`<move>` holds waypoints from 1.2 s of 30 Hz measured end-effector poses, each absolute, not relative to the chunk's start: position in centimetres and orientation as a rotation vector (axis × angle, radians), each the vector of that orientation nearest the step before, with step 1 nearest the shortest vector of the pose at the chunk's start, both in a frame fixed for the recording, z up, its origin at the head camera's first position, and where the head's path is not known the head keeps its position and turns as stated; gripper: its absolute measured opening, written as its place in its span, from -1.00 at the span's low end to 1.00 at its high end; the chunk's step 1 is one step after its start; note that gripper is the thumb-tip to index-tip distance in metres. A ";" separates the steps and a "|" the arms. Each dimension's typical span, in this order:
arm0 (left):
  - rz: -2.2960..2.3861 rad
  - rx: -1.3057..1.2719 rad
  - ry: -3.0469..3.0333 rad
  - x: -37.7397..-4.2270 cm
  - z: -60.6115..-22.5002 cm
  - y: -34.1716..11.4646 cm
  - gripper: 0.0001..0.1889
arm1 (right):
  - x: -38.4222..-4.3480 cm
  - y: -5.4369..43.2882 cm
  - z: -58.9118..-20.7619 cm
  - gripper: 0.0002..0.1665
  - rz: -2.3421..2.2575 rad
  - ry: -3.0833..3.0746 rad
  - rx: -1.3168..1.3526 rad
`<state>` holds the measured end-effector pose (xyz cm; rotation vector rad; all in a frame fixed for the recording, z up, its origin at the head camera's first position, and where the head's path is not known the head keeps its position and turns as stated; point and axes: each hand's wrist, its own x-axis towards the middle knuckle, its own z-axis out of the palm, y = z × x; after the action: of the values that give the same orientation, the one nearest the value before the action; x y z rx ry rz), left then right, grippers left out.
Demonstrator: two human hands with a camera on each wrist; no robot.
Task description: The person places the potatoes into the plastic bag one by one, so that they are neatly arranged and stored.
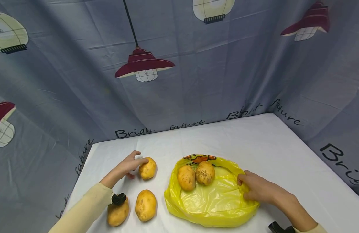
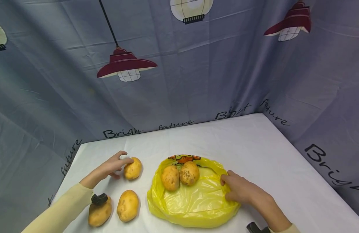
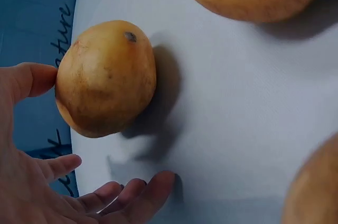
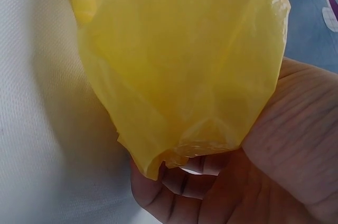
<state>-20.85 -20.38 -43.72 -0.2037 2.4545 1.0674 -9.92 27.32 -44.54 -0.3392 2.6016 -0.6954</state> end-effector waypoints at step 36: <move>0.869 0.151 2.608 -20.4 -42.5 -14.0 -0.55 | -9.8 27.1 -44.4 -0.56 -0.671 2.604 -0.320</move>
<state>-20.43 -13.98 -42.51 0.1508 2.6076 0.8689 -9.75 27.08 -44.39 -0.3201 2.6042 -0.6711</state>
